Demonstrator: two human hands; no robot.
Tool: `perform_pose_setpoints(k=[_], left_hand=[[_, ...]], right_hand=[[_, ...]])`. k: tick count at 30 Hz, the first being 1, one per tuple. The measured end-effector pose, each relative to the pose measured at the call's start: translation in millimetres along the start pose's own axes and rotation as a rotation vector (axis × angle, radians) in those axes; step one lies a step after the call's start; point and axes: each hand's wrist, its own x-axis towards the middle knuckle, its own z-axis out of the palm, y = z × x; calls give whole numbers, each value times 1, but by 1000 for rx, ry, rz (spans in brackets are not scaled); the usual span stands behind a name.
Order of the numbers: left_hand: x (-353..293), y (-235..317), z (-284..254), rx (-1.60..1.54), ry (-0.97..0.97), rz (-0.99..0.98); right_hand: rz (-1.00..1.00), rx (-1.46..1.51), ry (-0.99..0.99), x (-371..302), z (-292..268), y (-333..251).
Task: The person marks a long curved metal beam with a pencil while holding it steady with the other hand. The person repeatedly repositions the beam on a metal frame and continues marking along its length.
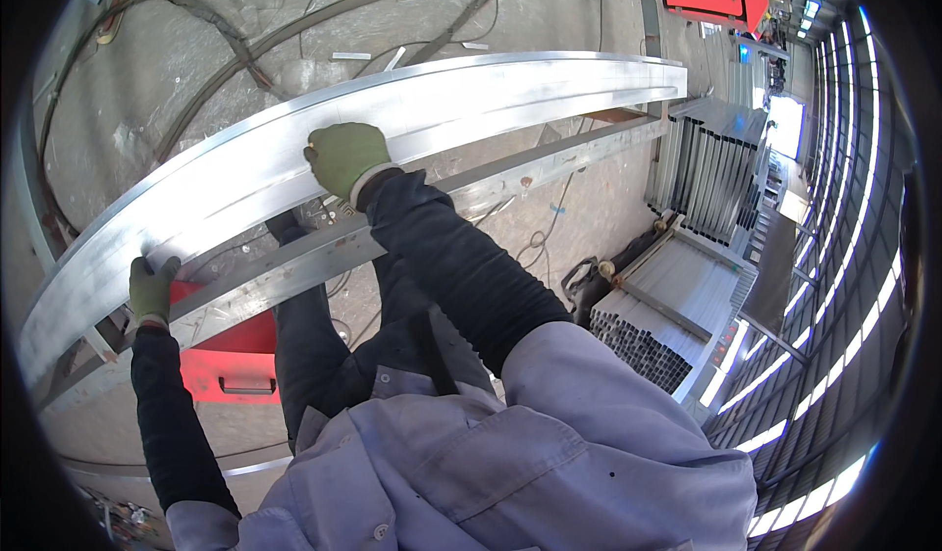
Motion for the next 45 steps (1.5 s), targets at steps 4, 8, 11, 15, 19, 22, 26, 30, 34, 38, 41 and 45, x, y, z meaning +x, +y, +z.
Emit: perform_pose_setpoints(k=[4,8,11,15,19,22,26,30,34,38,41,45], left_hand=[[-3,-7,8,52,30,-29],[-20,22,0,103,105,-143],[-36,35,0,177,338,-136],[-74,98,26,194,487,92],[-117,233,77,-27,58,76],[-124,304,84,-98,-125,-2],[-114,321,94,13,-120,-31],[-111,324,96,60,-107,-43],[-108,329,90,71,-173,-78],[-106,329,92,85,-171,-98],[-105,331,91,95,-185,-116],[-104,332,92,95,-180,-107]], right_hand=[[-57,-15,125,-2,5,43],[-69,96,97,-10,-14,75],[-48,117,-76,-3,-34,79],[-84,97,-121,-1,-42,73],[-86,76,-165,4,-40,70],[-144,98,-147,8,-37,61],[-189,198,-125,17,-18,44],[-235,128,-96,22,-10,30],[-239,-35,-109,32,-20,69],[-145,-70,-194,30,-43,99],[-98,-44,-228,29,-49,107],[-184,53,-97,27,-30,93]])
